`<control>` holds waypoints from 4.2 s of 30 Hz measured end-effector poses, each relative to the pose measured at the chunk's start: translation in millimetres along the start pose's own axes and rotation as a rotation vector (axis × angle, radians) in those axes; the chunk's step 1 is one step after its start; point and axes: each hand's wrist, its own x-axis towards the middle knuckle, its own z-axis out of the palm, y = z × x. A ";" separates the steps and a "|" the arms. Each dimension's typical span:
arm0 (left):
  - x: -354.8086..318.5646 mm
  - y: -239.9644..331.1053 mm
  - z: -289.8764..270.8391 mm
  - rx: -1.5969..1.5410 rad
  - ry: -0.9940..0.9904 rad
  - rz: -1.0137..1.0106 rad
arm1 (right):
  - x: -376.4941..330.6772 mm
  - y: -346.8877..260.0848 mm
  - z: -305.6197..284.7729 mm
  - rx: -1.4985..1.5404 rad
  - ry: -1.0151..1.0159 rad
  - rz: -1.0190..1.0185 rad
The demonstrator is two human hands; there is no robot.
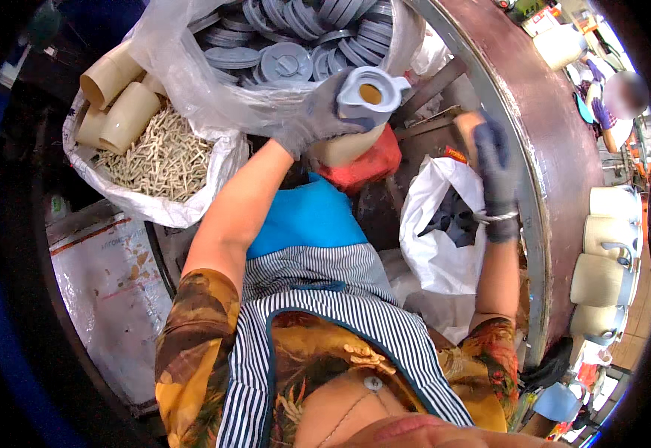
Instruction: The person repeatedly picks up a beige plastic container and a grey lid from nearby bags. They align the lid with the container opening and press it down to secure it. The person then places the assembled container aside and repeats the process with new parts.
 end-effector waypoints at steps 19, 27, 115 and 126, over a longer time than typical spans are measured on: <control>81.8 79.9 -37.0 0.303 -0.044 -0.094 | 2.1 44.6 65.4 0.034 0.219 -0.008; 48.8 91.8 -9.4 0.724 -0.162 -0.241 | -60.9 128.0 138.6 -0.585 -0.281 -0.221; -218.1 209.7 -128.5 -1.359 0.239 -1.031 | -126.1 -87.1 76.1 0.292 -0.427 -0.963; -227.9 217.7 -145.1 -1.539 0.399 -0.976 | -141.0 -88.4 72.8 0.360 -0.494 -0.859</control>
